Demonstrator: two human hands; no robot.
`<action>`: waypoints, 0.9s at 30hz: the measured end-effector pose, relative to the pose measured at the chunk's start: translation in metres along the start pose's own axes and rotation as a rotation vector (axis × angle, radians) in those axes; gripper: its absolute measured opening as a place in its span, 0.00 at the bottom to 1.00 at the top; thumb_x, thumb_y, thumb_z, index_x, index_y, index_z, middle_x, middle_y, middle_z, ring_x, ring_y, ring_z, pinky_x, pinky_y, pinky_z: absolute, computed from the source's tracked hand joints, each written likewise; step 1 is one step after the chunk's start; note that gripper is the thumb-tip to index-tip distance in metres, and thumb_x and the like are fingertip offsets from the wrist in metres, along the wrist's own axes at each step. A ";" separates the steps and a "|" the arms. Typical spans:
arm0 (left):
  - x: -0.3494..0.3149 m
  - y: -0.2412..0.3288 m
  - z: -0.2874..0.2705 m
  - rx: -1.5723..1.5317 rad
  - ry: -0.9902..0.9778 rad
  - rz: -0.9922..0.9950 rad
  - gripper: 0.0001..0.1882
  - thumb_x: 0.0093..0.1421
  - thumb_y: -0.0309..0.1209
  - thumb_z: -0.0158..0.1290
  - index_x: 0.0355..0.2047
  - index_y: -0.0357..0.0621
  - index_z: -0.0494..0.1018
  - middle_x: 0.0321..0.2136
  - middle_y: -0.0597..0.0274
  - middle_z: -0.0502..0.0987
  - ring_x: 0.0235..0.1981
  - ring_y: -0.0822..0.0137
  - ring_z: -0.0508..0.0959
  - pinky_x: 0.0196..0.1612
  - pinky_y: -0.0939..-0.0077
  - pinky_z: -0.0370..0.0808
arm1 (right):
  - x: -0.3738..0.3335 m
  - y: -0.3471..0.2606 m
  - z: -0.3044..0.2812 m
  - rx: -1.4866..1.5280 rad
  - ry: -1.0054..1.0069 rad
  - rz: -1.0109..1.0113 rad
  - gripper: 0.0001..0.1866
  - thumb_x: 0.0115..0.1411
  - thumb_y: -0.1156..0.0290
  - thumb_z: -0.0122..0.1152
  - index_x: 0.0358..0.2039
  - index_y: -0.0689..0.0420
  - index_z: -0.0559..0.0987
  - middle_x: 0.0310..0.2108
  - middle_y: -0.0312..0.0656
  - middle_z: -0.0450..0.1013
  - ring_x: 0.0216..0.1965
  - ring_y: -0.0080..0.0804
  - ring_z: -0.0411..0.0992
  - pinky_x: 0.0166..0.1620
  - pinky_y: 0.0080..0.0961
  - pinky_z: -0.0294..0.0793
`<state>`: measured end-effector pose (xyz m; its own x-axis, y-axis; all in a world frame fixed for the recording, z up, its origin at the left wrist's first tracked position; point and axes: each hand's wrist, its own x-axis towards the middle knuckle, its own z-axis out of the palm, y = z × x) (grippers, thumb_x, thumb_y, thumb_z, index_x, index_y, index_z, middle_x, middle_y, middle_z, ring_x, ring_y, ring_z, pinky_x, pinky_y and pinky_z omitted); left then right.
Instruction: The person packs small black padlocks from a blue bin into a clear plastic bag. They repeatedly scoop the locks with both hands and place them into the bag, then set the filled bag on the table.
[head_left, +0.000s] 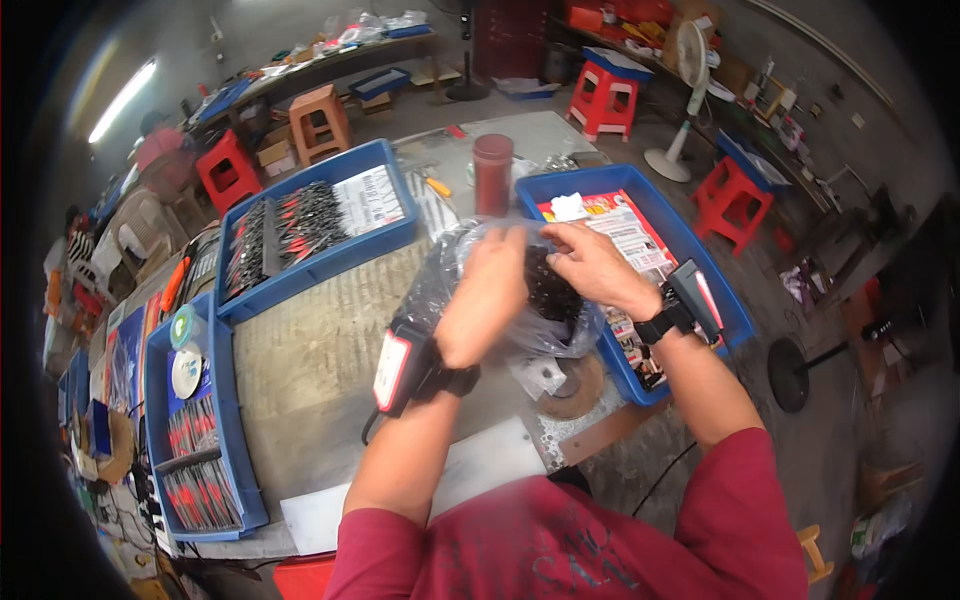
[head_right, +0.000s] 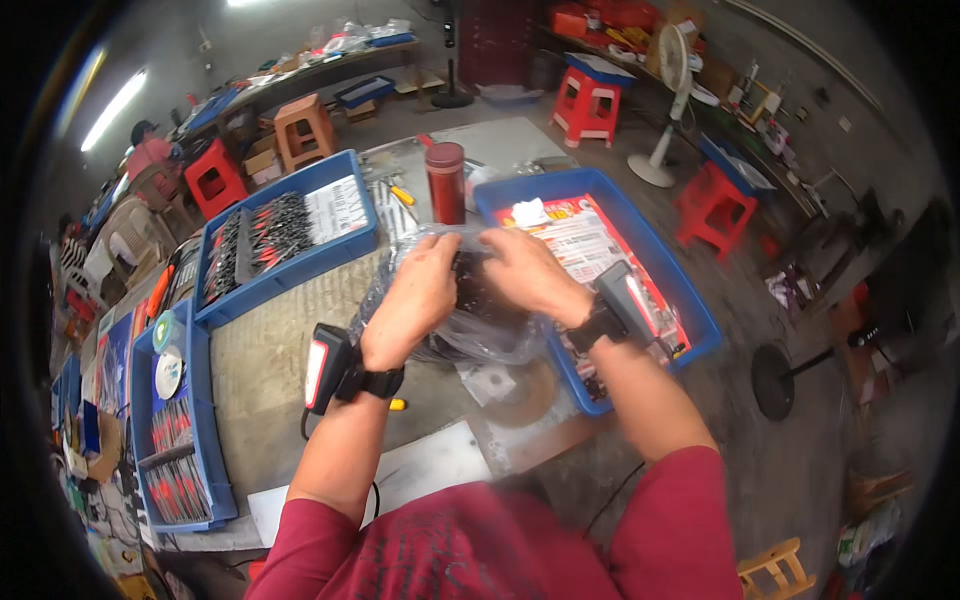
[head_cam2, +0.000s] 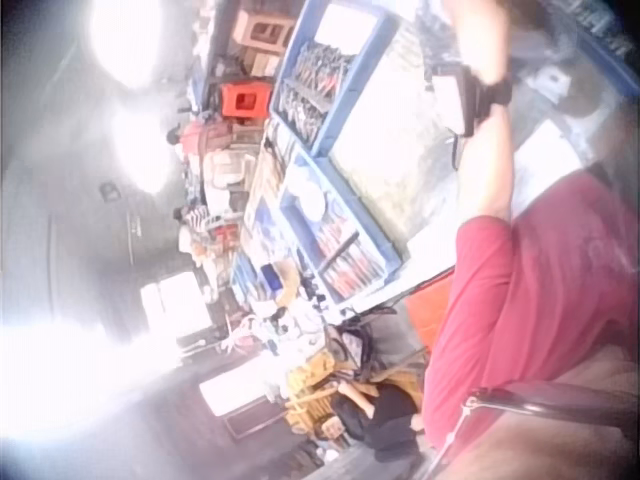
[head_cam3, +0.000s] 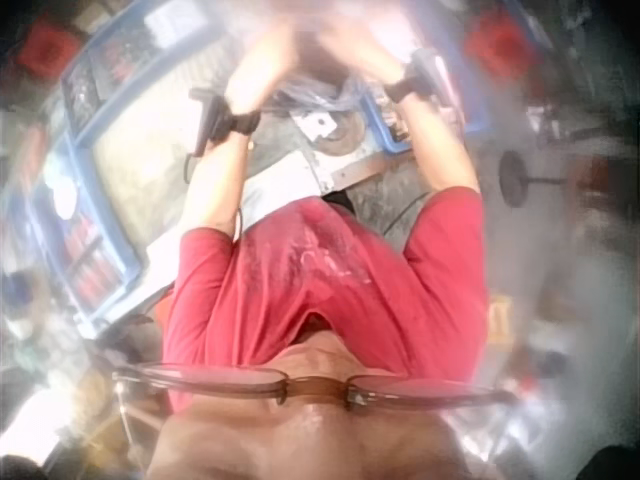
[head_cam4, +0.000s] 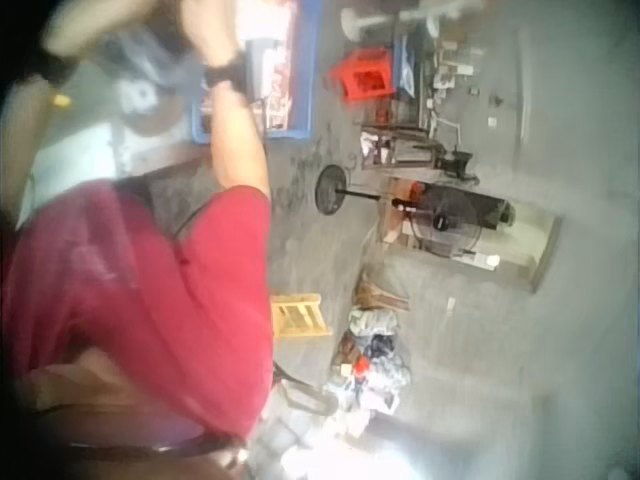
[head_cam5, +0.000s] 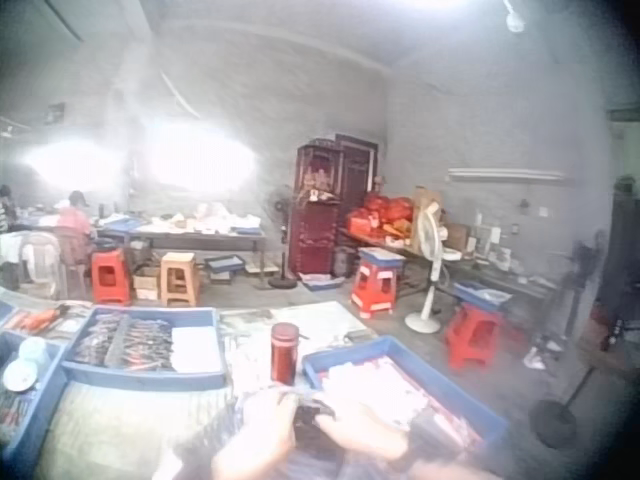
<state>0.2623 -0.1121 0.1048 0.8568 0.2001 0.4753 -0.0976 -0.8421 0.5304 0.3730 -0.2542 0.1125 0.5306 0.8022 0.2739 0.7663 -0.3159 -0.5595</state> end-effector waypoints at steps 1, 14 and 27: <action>-0.002 0.002 -0.001 0.004 -0.003 -0.004 0.19 0.49 0.15 0.42 0.43 0.34 0.69 0.39 0.38 0.71 0.43 0.39 0.70 0.47 0.56 0.69 | -0.008 0.007 -0.010 0.015 -0.001 -0.026 0.19 0.53 0.72 0.52 0.47 0.63 0.72 0.41 0.51 0.72 0.42 0.39 0.73 0.45 0.30 0.71; -0.035 0.032 -0.010 0.008 0.132 0.132 0.17 0.46 0.18 0.53 0.39 0.37 0.70 0.37 0.50 0.70 0.41 0.49 0.69 0.44 0.62 0.68 | -0.132 0.079 -0.039 -0.161 -0.573 0.324 0.32 0.44 0.59 0.65 0.51 0.59 0.72 0.40 0.55 0.70 0.43 0.48 0.69 0.47 0.34 0.69; -0.059 0.040 -0.008 -0.030 0.023 0.106 0.16 0.46 0.18 0.55 0.38 0.37 0.71 0.37 0.51 0.70 0.40 0.51 0.69 0.43 0.62 0.68 | -0.140 0.075 -0.012 -0.151 -0.559 0.359 0.22 0.43 0.70 0.62 0.42 0.61 0.74 0.38 0.55 0.67 0.44 0.52 0.68 0.47 0.33 0.69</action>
<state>0.2042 -0.1532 0.1034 0.8289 0.1226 0.5458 -0.2023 -0.8440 0.4967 0.3607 -0.3960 0.0414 0.5256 0.7632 -0.3760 0.6416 -0.6458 -0.4139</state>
